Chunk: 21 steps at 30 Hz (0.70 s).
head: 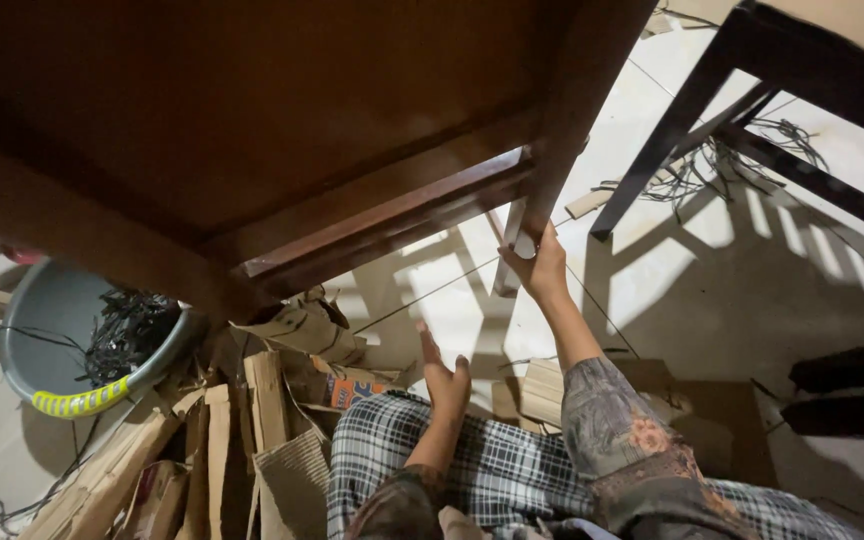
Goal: The person sits on the floor and wraps strips of cardboard around the legs of a wooden table. They secure the cardboard in place using black plastic ties, repeatedly wrapping and tying each leg.
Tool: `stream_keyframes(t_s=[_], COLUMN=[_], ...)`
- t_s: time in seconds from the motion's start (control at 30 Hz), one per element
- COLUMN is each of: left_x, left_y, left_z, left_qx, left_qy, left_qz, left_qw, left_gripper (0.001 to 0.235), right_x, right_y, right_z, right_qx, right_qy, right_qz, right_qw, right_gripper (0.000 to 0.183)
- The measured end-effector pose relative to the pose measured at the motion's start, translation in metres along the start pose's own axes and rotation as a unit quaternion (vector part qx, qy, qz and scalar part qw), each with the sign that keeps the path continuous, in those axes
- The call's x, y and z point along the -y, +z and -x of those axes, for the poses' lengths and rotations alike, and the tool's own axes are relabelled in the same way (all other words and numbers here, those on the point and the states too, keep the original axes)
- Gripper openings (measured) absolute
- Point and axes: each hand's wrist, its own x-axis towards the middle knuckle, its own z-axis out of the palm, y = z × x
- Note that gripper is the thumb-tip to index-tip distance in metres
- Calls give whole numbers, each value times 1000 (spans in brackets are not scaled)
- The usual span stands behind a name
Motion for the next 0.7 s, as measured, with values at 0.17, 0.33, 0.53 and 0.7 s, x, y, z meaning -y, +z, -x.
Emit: stream_keyframes(t_s=[0.17,0.33,0.53,0.7], left_x=[-40,-17,3,10], left_y=[-9,-8,-1,5], left_z=[17,20,25,41], left_qx=[28,84,180,359], left_qy=[-7,2,23,28], left_qz=[-41,-81,-127,-344], left_qw=[999,993,975,867], left_gripper=[87,87,75,56], right_x=[5,-1,-6,1], right_y=[-14,-26,-38,-51], right_z=[33,58,91,116], right_qx=[17,24,51,62], right_qy=[5,3,-28,-76], right_qz=[3,-6,13,-8], right_qw=[1000,1000,998,995], right_gripper=[71,76,67,75])
